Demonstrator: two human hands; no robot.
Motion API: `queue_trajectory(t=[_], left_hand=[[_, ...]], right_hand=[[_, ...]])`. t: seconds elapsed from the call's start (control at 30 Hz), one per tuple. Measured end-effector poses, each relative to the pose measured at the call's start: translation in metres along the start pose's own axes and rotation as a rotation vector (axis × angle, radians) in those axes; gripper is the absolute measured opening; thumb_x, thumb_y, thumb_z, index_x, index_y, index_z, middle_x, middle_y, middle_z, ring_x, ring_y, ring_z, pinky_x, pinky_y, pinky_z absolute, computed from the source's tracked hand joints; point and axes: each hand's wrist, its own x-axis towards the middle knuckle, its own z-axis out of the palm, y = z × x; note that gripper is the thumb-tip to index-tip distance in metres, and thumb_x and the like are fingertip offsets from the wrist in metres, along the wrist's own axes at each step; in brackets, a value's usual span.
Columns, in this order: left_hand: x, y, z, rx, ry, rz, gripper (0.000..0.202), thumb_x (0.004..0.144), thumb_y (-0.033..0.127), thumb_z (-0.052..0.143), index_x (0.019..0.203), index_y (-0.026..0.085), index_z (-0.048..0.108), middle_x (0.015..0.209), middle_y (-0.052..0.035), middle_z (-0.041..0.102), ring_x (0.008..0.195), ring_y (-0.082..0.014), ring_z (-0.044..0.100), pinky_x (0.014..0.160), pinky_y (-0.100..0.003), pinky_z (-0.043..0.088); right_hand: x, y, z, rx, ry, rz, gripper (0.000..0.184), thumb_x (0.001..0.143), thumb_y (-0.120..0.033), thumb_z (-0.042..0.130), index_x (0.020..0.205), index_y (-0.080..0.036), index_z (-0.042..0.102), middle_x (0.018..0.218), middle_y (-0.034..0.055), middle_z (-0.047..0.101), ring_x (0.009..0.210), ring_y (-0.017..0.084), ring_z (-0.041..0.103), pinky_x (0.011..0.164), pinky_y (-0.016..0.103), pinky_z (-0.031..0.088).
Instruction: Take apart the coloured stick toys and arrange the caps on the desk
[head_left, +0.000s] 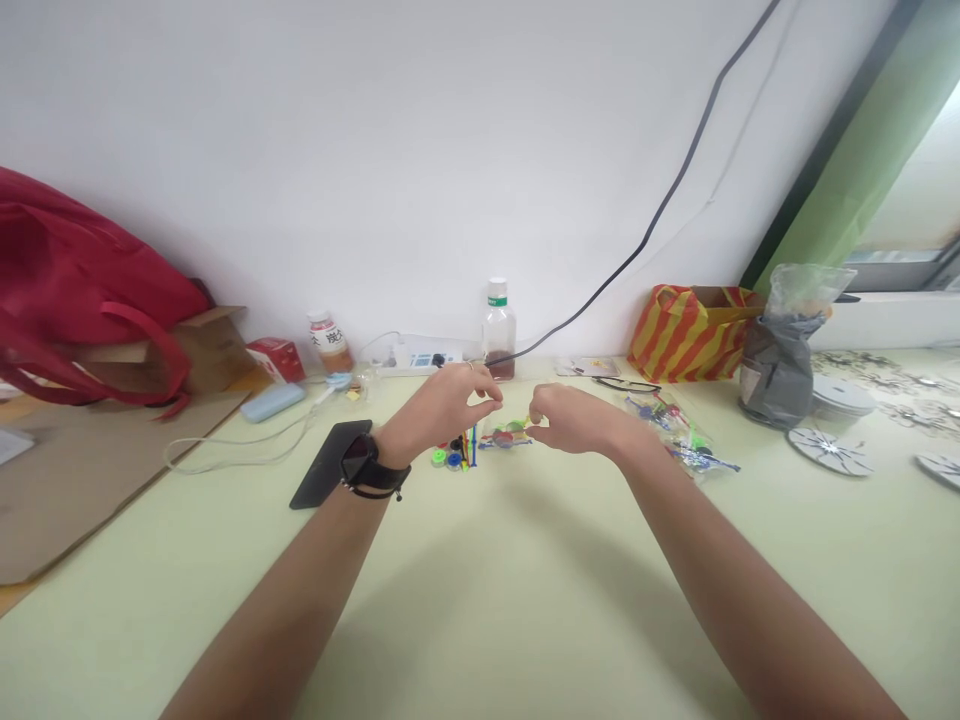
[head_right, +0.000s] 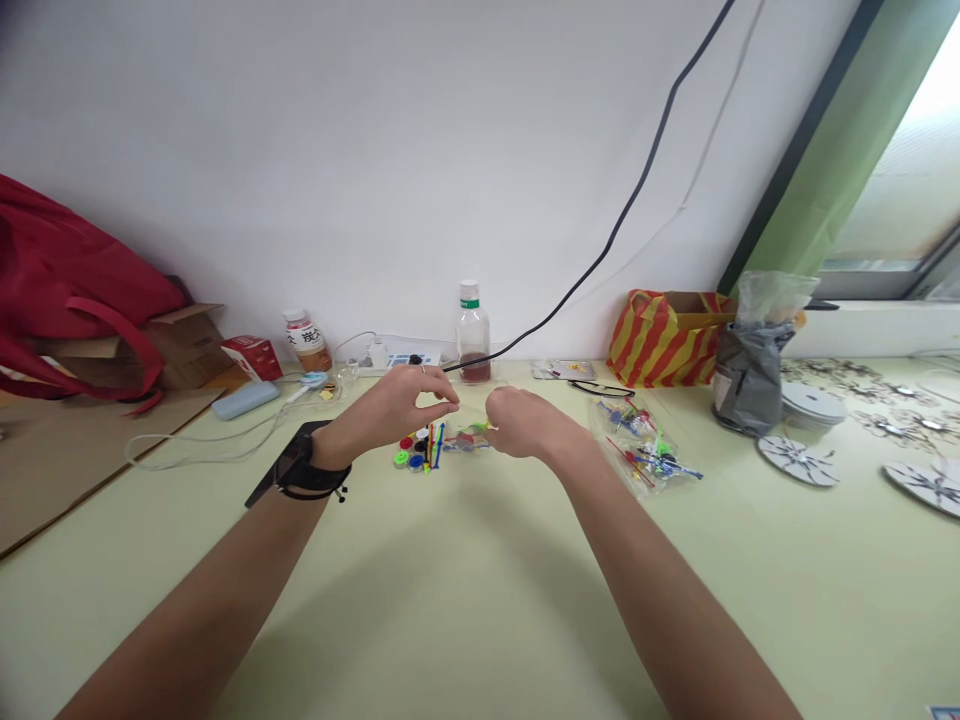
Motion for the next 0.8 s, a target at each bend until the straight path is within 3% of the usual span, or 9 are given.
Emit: queue_trajectory(t=[0.13, 0.33, 0.4, 0.57, 0.67, 0.8], left_hand=[[0.000, 0.002, 0.002, 0.013, -0.026, 0.003, 0.018, 0.096, 0.033, 0.062, 0.092, 0.026, 0.079, 0.100, -0.0030, 0.076, 0.090, -0.0217, 0.069, 0.082, -0.035, 0.049], [-0.001, 0.004, 0.000, 0.031, -0.033, 0.003, 0.017, 0.095, 0.031, 0.063, 0.092, 0.026, 0.078, 0.101, -0.0020, 0.076, 0.090, -0.0212, 0.069, 0.082, -0.035, 0.048], [-0.001, 0.004, 0.000, 0.033, -0.031, 0.000, 0.017, 0.096, 0.030, 0.062, 0.093, 0.026, 0.078, 0.101, -0.0021, 0.076, 0.089, -0.0209, 0.069, 0.081, -0.035, 0.048], [-0.001, 0.004, 0.002, 0.025, -0.024, 0.016, 0.016, 0.095, 0.029, 0.063, 0.091, 0.026, 0.078, 0.098, -0.0017, 0.076, 0.090, -0.0207, 0.069, 0.082, -0.034, 0.048], [-0.001, 0.001, -0.002, 0.029, -0.009, -0.003, 0.016, 0.094, 0.029, 0.064, 0.089, 0.025, 0.079, 0.094, -0.0018, 0.076, 0.087, -0.0200, 0.069, 0.080, -0.034, 0.049], [-0.002, -0.005, -0.014, -0.004, 0.111, -0.042, 0.015, 0.092, 0.030, 0.066, 0.088, 0.024, 0.079, 0.094, -0.0017, 0.078, 0.084, -0.0185, 0.069, 0.076, -0.031, 0.049]], right_hand=[[-0.002, -0.004, 0.001, -0.021, -0.074, 0.031, 0.015, 0.090, -0.032, 0.072, 0.095, -0.018, 0.073, 0.096, 0.0131, 0.074, 0.091, 0.028, 0.071, 0.067, 0.030, 0.046], [-0.003, -0.008, -0.002, -0.082, -0.147, 0.035, 0.012, 0.091, -0.025, 0.067, 0.082, -0.018, 0.071, 0.084, 0.0108, 0.072, 0.070, 0.023, 0.068, 0.058, 0.030, 0.040], [-0.003, -0.006, 0.000, -0.063, -0.115, 0.015, 0.007, 0.089, -0.024, 0.069, 0.089, -0.019, 0.073, 0.089, 0.0110, 0.074, 0.076, 0.024, 0.070, 0.061, 0.030, 0.042], [0.003, 0.005, 0.007, 0.017, -0.043, -0.057, 0.024, 0.089, -0.023, 0.068, 0.113, -0.023, 0.072, 0.108, 0.0094, 0.075, 0.088, 0.023, 0.070, 0.066, 0.028, 0.044], [0.004, 0.009, 0.001, 0.060, -0.026, -0.105, 0.020, 0.088, -0.016, 0.065, 0.104, -0.023, 0.074, 0.104, 0.0063, 0.076, 0.084, 0.020, 0.069, 0.066, 0.026, 0.043], [-0.001, 0.011, -0.015, 0.157, 0.222, -0.119, 0.019, 0.092, -0.015, 0.056, 0.092, -0.024, 0.073, 0.097, 0.0018, 0.076, 0.081, 0.018, 0.068, 0.068, 0.027, 0.043]])
